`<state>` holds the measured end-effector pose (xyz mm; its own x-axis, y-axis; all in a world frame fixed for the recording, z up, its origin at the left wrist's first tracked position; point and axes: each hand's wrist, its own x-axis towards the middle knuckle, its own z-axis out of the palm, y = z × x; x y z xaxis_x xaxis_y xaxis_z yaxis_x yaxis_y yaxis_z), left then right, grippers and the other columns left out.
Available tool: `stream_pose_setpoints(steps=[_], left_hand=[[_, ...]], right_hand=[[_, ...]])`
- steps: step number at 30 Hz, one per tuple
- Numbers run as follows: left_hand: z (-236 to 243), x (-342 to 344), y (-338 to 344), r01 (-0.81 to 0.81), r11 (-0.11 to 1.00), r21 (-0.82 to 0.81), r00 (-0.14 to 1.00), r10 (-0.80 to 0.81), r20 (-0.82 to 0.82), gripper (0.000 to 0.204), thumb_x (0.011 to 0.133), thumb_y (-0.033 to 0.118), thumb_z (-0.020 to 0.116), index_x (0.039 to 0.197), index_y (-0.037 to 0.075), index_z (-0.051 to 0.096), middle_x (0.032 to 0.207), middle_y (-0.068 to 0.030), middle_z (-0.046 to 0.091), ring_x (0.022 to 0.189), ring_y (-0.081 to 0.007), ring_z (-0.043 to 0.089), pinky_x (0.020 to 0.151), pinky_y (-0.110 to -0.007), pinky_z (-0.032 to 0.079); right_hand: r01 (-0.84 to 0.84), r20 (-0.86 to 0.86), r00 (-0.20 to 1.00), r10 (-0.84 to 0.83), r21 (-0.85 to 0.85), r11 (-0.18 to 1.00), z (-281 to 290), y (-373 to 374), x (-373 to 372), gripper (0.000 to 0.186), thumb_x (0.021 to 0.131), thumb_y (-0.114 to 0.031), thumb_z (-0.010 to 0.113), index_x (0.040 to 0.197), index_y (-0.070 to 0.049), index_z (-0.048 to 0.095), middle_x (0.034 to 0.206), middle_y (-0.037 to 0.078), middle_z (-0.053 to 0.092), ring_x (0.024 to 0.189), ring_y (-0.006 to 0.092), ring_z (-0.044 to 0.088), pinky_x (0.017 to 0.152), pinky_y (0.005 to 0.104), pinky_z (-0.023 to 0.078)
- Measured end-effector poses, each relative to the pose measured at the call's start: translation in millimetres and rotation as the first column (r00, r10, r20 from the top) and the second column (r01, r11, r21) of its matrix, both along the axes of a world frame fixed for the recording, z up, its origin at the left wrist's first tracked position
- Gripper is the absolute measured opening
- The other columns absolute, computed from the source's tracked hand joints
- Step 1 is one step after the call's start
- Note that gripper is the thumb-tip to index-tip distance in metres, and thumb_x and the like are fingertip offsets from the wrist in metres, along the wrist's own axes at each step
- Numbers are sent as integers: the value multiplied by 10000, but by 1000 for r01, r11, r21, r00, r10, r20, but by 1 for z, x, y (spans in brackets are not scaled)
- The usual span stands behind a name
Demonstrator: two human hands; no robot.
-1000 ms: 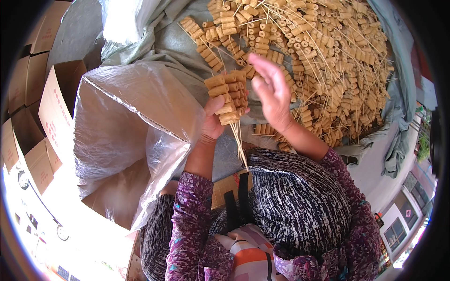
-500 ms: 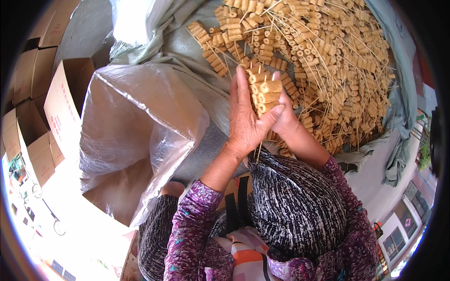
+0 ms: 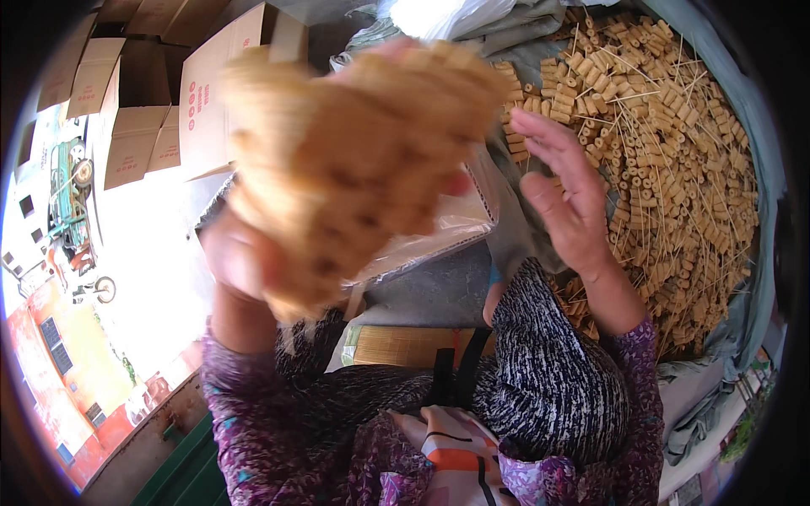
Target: The person organizes wooden skewers with circular tokens into bundles, places the bundles into a cardboard box lined with plastic, and then prepares a new plastic bag and box to continue packing.
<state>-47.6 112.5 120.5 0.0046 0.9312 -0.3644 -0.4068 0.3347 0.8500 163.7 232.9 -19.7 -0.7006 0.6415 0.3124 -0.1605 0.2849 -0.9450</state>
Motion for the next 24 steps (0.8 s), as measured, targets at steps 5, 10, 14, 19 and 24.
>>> stream_pose_setpoints(steps=[5, 10, 14, 19, 24], left_hand=[[-62, -78, -40, 157, 986, -53, 978, -162, -134, 944, 659, 313, 789, 1445, -23, 390, 1265, -176, 566, 1133, -241, 556, 958, -305, 434], [-134, -61, -21, 196, 918, -344, 837, -339, -429, 862, 719, 287, 760, 1445, 4, 393, 1322, -160, 535, 1204, -253, 525, 1027, -317, 394], [-227, -69, -34, 226, 967, -118, 50, -132, -990, 846, 712, 328, 777, 1413, 15, 419, 1247, -200, 563, 1178, -338, 538, 1039, -371, 406], [-255, -38, -9, 302, 830, -469, -49, -477, -877, 644, 792, 301, 675, 1368, 110, 459, 1429, -202, 384, 1337, -350, 374, 1090, -457, 342], [-339, -23, -47, 341, 932, -121, -334, 0, -943, 419, 878, 259, 527, 1294, 206, 517, 1531, -180, 259, 1417, -345, 266, 1115, -535, 279]], right_hand=[[-143, 181, 979, 97, 264, 954, 8, -27, -29, 709, 812, -187, 708, 1422, 2, 400, 1427, 198, 443, 1292, 349, 457, 1080, 421, 371], [-153, 161, 980, 114, 251, 956, 15, -40, -15, 665, 796, -77, 597, 1415, 46, 387, 1421, 240, 440, 1267, 379, 475, 1069, 435, 377], [-188, 191, 972, 138, 274, 943, 17, -45, -18, 663, 784, -95, 564, 1400, 77, 391, 1395, 275, 457, 1232, 412, 503, 1049, 457, 396], [-199, 206, 969, 134, 338, 920, 16, -43, -22, 656, 795, -147, 555, 1387, 93, 402, 1371, 296, 472, 1218, 421, 515, 1040, 461, 406], [-172, 160, 979, 125, 331, 928, 16, -44, -27, 652, 817, -198, 561, 1386, 81, 412, 1357, 292, 490, 1208, 414, 527, 1032, 459, 414]])
